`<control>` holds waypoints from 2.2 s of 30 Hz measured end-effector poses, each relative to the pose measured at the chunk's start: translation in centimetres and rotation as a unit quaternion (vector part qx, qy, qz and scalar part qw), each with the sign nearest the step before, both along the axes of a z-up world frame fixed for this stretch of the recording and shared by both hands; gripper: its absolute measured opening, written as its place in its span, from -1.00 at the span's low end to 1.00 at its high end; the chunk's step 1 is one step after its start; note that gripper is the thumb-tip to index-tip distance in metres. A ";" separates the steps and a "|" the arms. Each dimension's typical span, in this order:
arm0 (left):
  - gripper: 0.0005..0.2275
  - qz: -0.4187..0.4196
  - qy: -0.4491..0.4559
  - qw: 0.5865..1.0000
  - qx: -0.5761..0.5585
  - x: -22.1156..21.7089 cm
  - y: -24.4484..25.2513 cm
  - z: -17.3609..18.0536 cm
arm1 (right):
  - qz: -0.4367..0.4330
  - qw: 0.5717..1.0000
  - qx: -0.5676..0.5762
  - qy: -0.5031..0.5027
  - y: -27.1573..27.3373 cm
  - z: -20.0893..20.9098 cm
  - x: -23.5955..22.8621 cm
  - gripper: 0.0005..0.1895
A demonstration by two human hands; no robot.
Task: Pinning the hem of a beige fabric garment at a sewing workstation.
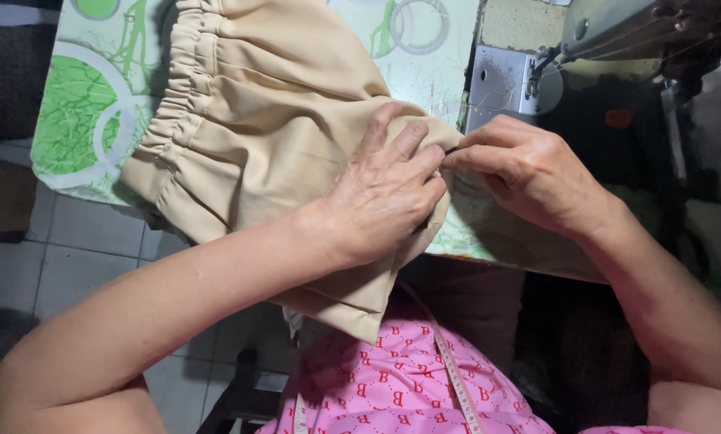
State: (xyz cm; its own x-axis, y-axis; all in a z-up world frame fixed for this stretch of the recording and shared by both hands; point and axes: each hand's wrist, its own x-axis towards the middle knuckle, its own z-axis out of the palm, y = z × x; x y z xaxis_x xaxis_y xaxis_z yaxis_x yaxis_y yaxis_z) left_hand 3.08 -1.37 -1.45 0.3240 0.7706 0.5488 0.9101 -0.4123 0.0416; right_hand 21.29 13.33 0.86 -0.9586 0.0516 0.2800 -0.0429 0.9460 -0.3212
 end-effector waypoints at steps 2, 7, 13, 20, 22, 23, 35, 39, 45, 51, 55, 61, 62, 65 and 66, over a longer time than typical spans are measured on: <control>-0.86 0.010 0.025 0.999 -0.028 0.6 -0.5 0.3 | -0.004 1.000 0.010 -0.008 0.0 0.2 -0.1 -0.79; -0.86 -0.007 -0.011 1.000 0.026 -0.1 -0.1 0.4 | -0.039 0.990 0.108 -0.086 -0.2 0.2 -0.5 -0.83; -0.58 0.005 -0.072 0.996 -0.059 -1.3 -0.1 0.8 | -0.053 0.974 0.056 -0.213 -0.1 1.7 -1.0 -0.95; -0.63 0.021 -0.098 0.993 -0.060 -1.6 0.1 0.3 | -0.024 0.976 0.085 -0.199 1.2 0.9 0.1 -0.85; -0.81 0.021 -0.114 0.992 -0.046 -1.5 0.1 0.4 | -0.002 0.987 0.111 -0.116 1.0 0.9 0.8 -0.77; -0.81 0.025 -0.117 0.992 -0.045 -1.5 0.1 0.3 | 0.003 0.987 0.112 -0.118 1.1 0.7 1.1 -0.77; -0.86 -0.008 -0.085 0.996 0.021 -1.1 0.3 -0.6 | 0.029 0.998 0.040 0.026 0.3 -0.4 1.9 -0.82; -0.84 -0.019 -0.104 0.994 0.009 -1.2 0.3 -0.5 | 0.034 0.998 0.025 0.037 0.0 -0.2 1.8 -0.93; -0.93 -0.011 -0.111 0.994 0.000 -1.2 0.4 0.3 | 0.025 0.999 0.025 0.030 -0.4 0.2 1.5 -0.92; -0.91 -0.022 -0.072 0.997 -0.016 -1.1 0.3 -0.1 | -0.020 0.999 -0.027 0.023 -0.6 -0.6 1.6 -0.92; -0.86 -0.017 -0.028 0.999 -0.033 -1.0 0.1 -0.1 | -0.040 0.999 -0.029 -0.007 -0.4 -1.1 2.2 -0.79; -0.83 -0.021 -0.023 0.999 -0.022 -1.2 0.1 -0.1 | -0.032 0.998 -0.029 -0.038 -0.3 -0.9 2.0 -0.85; -0.83 -0.021 -0.023 0.999 -0.022 -1.2 0.2 -0.1 | -0.033 0.998 -0.029 -0.038 -0.2 -1.1 2.1 -0.85; -0.94 0.000 -0.059 0.998 0.012 -1.0 0.3 0.1 | -0.032 0.998 -0.028 -0.043 -0.1 -1.4 2.2 -0.91; -0.94 0.006 -0.051 0.999 0.014 -1.0 0.4 0.0 | -0.034 0.998 -0.025 -0.042 -0.2 -1.3 2.2 -0.90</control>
